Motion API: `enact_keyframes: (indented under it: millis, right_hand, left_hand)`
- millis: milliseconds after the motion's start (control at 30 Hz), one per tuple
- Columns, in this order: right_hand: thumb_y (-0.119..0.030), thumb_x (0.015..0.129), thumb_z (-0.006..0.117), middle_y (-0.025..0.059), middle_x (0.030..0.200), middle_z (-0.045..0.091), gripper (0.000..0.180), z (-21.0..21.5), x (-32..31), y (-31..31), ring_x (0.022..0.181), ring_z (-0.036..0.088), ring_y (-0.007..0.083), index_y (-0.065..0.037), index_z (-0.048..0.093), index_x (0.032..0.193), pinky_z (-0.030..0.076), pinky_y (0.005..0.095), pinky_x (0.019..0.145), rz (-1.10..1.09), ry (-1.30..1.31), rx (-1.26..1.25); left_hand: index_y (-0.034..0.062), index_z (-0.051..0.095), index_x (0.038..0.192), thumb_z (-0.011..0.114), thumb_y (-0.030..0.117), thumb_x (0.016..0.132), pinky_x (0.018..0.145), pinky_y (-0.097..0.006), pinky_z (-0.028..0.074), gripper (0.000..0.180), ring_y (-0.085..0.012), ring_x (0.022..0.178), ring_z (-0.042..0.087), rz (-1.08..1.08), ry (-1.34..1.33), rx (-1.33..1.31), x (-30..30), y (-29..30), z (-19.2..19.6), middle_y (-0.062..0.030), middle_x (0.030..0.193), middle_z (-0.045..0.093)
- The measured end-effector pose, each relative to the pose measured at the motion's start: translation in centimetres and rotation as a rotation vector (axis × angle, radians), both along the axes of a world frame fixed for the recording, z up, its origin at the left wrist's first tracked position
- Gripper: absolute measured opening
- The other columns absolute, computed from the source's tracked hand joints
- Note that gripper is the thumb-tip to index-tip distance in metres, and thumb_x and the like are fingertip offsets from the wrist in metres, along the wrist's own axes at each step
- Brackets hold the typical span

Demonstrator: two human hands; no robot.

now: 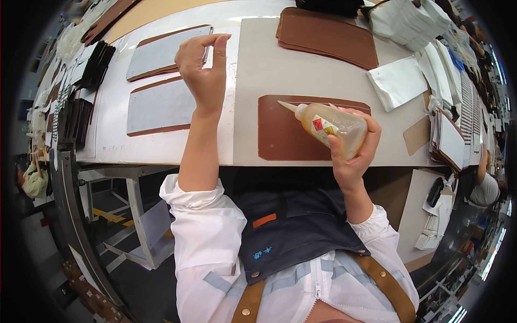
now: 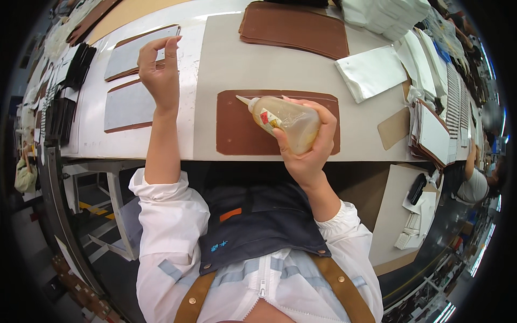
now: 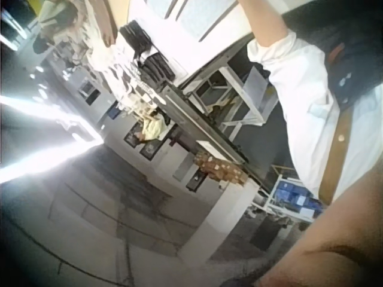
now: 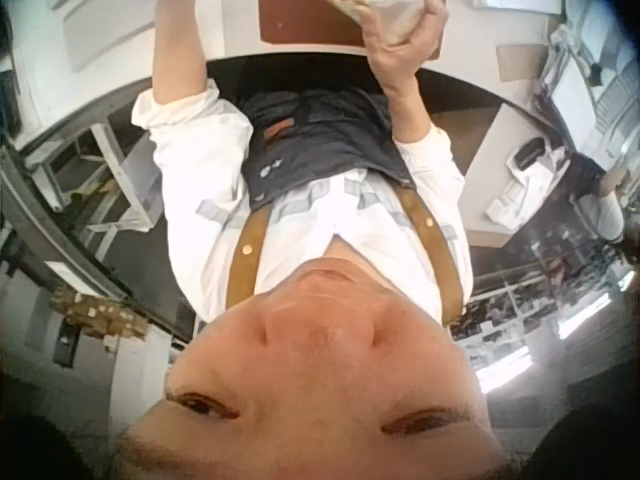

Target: The person applies glue from a squeeze bottle onto brown leather pieces and then places white fabric inserts on top, pressing them down to adhere. The process is repeated for multiple units on a workbench.

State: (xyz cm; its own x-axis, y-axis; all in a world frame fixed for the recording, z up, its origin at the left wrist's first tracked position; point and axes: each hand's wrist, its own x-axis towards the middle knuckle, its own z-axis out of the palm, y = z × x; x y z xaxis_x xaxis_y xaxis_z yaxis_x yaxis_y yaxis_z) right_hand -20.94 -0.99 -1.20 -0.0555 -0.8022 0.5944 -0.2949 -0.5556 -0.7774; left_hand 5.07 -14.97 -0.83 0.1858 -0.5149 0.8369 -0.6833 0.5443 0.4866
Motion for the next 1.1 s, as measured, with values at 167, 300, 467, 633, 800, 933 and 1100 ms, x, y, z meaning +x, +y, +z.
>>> enact_keyframes:
  millis: [167,300,467,633,800,933,1100]
  right_hand:
    - [-0.009,0.084,0.082,0.0173,0.121,0.060,0.059,0.2,2.3,-1.0,0.116,0.064,0.0298,-0.001,0.044,0.129,0.053,0.0394,0.099,0.093,-0.040,0.001]
    - [-0.013,0.086,0.081,0.0141,0.120,0.059,0.057,2.0,2.4,-2.3,0.116,0.064,0.0260,-0.001,0.045,0.130,0.052,0.0365,0.099,0.132,-0.065,0.092]
    - [-0.019,0.087,0.079,0.0061,0.120,0.057,0.055,3.9,-0.6,-5.4,0.110,0.059,0.0159,-0.004,0.050,0.131,0.050,0.0308,0.096,0.217,-0.158,0.345]
    - [-0.020,0.086,0.081,0.0027,0.118,0.057,0.054,4.6,-0.4,-6.4,0.109,0.056,0.0130,-0.007,0.054,0.131,0.049,0.0286,0.094,0.227,-0.093,0.393]
    - [-0.022,0.085,0.082,0.0026,0.118,0.057,0.056,4.4,-0.3,-6.7,0.109,0.057,0.0124,-0.006,0.054,0.130,0.049,0.0285,0.094,0.245,-0.068,0.426]
    - [-0.024,0.084,0.083,0.0029,0.118,0.059,0.056,4.4,-0.7,-6.5,0.108,0.057,0.0121,-0.006,0.055,0.129,0.049,0.0276,0.093,0.292,-0.055,0.428]
    - [-0.024,0.083,0.084,0.0033,0.118,0.060,0.057,4.2,-1.4,-5.5,0.107,0.058,0.0127,-0.006,0.056,0.129,0.047,0.0271,0.093,0.365,-0.031,0.438]
  left_hand:
    - [0.0105,0.075,0.089,0.070,0.020,0.096,0.089,-0.030,0.042,0.013,-0.0142,0.091,0.059,-0.018,0.000,-0.035,0.0,-0.2,0.1,0.0030,0.088,0.071]
    - [0.0109,0.075,0.089,0.070,0.020,0.095,0.087,-0.030,0.042,0.012,-0.0142,0.089,0.059,-0.018,0.000,-0.042,0.3,-0.1,0.0,0.0031,0.088,0.071]
    - [0.0110,0.075,0.089,0.071,0.020,0.095,0.087,-0.030,0.041,0.011,-0.0139,0.087,0.059,-0.022,0.010,-0.063,0.2,-0.4,-0.2,0.0038,0.087,0.071]
    - [0.0115,0.075,0.088,0.072,0.019,0.094,0.088,-0.030,0.040,0.010,-0.0141,0.086,0.059,-0.004,-0.009,-0.079,0.4,-0.5,-0.2,0.0039,0.087,0.071]
    - [0.0120,0.075,0.088,0.072,0.019,0.094,0.088,-0.031,0.040,0.010,-0.0144,0.086,0.060,0.008,-0.018,-0.076,0.4,-0.5,-0.2,0.0036,0.087,0.071]
    - [0.0117,0.075,0.088,0.072,0.019,0.094,0.086,-0.030,0.041,0.010,-0.0141,0.086,0.060,0.017,-0.021,-0.080,0.4,-0.5,-0.3,0.0033,0.087,0.072]
    - [0.0112,0.075,0.088,0.072,0.019,0.094,0.084,-0.030,0.042,0.010,-0.0140,0.084,0.060,0.010,-0.012,-0.085,0.5,-0.8,-0.4,0.0032,0.085,0.072]
